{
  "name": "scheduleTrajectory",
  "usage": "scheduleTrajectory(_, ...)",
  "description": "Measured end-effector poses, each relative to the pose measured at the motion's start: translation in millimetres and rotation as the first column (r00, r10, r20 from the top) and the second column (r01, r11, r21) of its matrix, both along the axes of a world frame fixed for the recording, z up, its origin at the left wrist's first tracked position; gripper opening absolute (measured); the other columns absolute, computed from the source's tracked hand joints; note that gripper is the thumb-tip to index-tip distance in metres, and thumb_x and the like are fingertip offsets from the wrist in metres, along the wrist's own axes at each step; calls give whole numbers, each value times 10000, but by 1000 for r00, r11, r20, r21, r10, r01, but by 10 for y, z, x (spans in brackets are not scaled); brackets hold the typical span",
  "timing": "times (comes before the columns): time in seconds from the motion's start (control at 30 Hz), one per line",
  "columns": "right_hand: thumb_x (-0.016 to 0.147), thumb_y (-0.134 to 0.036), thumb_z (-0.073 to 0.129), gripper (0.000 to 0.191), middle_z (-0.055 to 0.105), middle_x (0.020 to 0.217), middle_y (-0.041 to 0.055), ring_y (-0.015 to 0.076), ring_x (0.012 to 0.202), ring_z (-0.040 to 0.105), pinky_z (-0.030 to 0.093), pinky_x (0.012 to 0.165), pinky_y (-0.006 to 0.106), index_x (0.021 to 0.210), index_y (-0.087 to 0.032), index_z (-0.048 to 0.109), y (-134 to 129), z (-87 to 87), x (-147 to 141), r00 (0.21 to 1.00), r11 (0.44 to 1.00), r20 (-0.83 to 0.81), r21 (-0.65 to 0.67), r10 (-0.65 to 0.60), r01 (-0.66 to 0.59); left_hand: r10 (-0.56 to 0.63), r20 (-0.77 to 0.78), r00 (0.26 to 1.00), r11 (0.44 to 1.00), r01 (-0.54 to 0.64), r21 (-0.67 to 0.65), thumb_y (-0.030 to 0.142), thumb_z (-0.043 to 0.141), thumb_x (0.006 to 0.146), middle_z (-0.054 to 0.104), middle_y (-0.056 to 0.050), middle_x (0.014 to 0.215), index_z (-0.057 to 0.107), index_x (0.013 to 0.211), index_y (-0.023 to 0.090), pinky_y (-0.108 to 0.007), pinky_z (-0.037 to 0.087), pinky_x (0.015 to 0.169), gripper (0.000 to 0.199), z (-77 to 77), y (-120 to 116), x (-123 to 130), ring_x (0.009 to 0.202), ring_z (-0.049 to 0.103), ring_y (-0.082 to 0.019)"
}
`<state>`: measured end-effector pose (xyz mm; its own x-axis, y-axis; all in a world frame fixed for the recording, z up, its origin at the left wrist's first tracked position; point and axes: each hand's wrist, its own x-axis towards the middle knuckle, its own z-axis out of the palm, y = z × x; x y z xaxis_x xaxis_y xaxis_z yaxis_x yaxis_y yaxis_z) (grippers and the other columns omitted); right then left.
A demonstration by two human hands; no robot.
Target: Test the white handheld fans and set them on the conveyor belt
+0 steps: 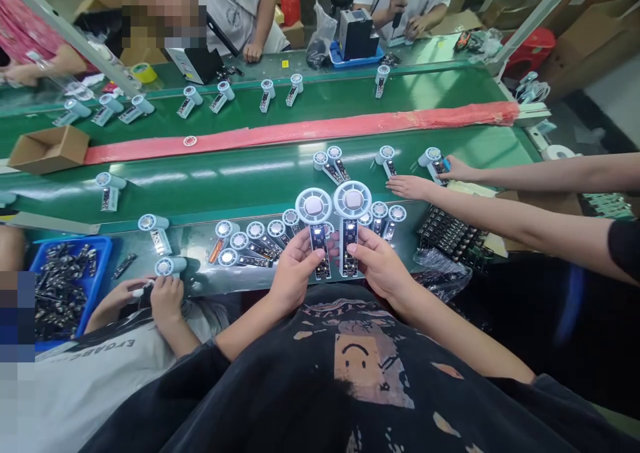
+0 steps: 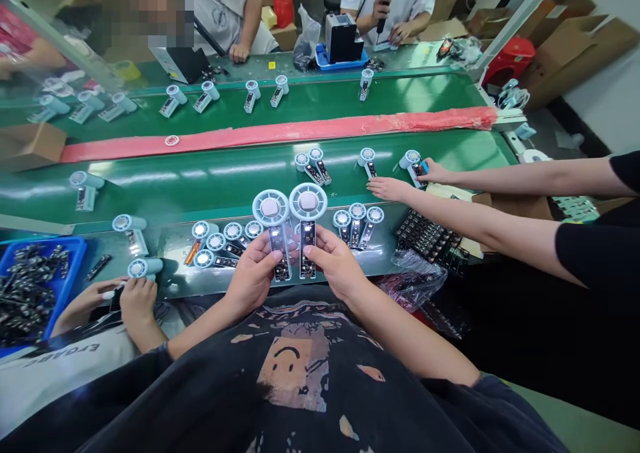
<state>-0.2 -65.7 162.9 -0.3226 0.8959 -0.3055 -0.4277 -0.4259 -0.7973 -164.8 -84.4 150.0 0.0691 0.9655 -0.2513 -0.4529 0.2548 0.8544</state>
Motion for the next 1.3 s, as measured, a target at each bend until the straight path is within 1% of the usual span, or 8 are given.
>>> scheduleTrajectory(0.17, 703, -340, 829, 401, 763, 1117, 44, 242, 1104, 697, 490, 1094, 456, 1064, -238, 689, 16, -22, 91, 1000, 1000, 1, 4, 9, -9, 42, -11, 999, 999, -42, -18, 362, 883, 712, 731, -117, 1289, 679, 1157, 204, -477, 525, 1079, 515, -8, -19, 114, 1183, 694, -292)
scheduleTrajectory(0.5, 679, -309, 842, 425, 770, 1079, 35, 241, 1065, 711, 529, 1052, 454, 1068, -242, 684, 32, -62, 179, 999, 1000, 28, -9, 30, -30, 102, -19, 995, 995, -102, -19, 361, 901, 688, 761, -102, 1225, 708, 1107, 200, -421, 557, 1025, 488, -22, -43, 252, 1149, 707, -275)
scheduleTrajectory(0.7, 670, -397, 864, 483, 762, 1099, 51, 262, 1048, 714, 571, 967, 445, 1090, -243, 684, 39, -22, 257, 998, 997, -2, -18, 71, -71, 77, 25, 997, 997, -77, 4, 360, 919, 672, 764, -103, 1202, 691, 1133, 202, -448, 579, 998, 538, -1, -65, 313, 1108, 721, -285)
scheduleTrajectory(0.9, 660, -476, 855, 512, 737, 1187, 68, 272, 945, 731, 614, 768, 404, 1084, -243, 688, -5, -52, 302, 996, 994, 33, -76, 87, -84, 80, 30, 996, 997, -80, 6, 366, 926, 667, 755, -110, 1209, 674, 1153, 205, -481, 575, 1012, 570, -26, -102, 352, 1161, 699, -313)
scheduleTrajectory(1.07, 660, -422, 861, 510, 762, 1086, 52, 259, 942, 725, 600, 812, 398, 1104, -247, 681, -39, -41, 311, 995, 995, 64, -77, 73, -68, 85, 6, 996, 996, -85, -4, 376, 918, 673, 743, -120, 1218, 641, 1160, 199, -486, 577, 998, 587, -60, -125, 363, 1171, 692, -313)
scheduleTrajectory(1.2, 701, -385, 806, 457, 754, 1076, 46, 229, 935, 718, 574, 886, 386, 1110, -244, 658, -47, -103, 311, 993, 997, 99, -32, 67, -64, 82, -65, 995, 997, -81, 9, 341, 876, 700, 719, -121, 1235, 588, 1190, 207, -467, 567, 982, 585, -159, -104, 353, 1127, 702, -285)
scheduleTrajectory(1.23, 715, -389, 772, 437, 750, 1061, 48, 225, 910, 716, 576, 860, 376, 1106, -238, 648, -54, -164, 315, 988, 997, 136, -22, 72, -70, 74, -115, 991, 997, -74, 8, 320, 846, 714, 713, -118, 1239, 577, 1194, 208, -451, 566, 970, 561, -211, -101, 335, 1107, 706, -274)
scheduleTrajectory(1.3, 764, -427, 660, 404, 738, 965, 40, 215, 816, 703, 574, 749, 347, 1113, -228, 618, -81, -355, 341, 941, 995, 322, -22, 104, -102, 10, -320, 947, 999, -26, -44, 293, 733, 770, 709, -105, 1230, 556, 1208, 214, -407, 573, 917, 479, -355, -118, 268, 1040, 717, -245)
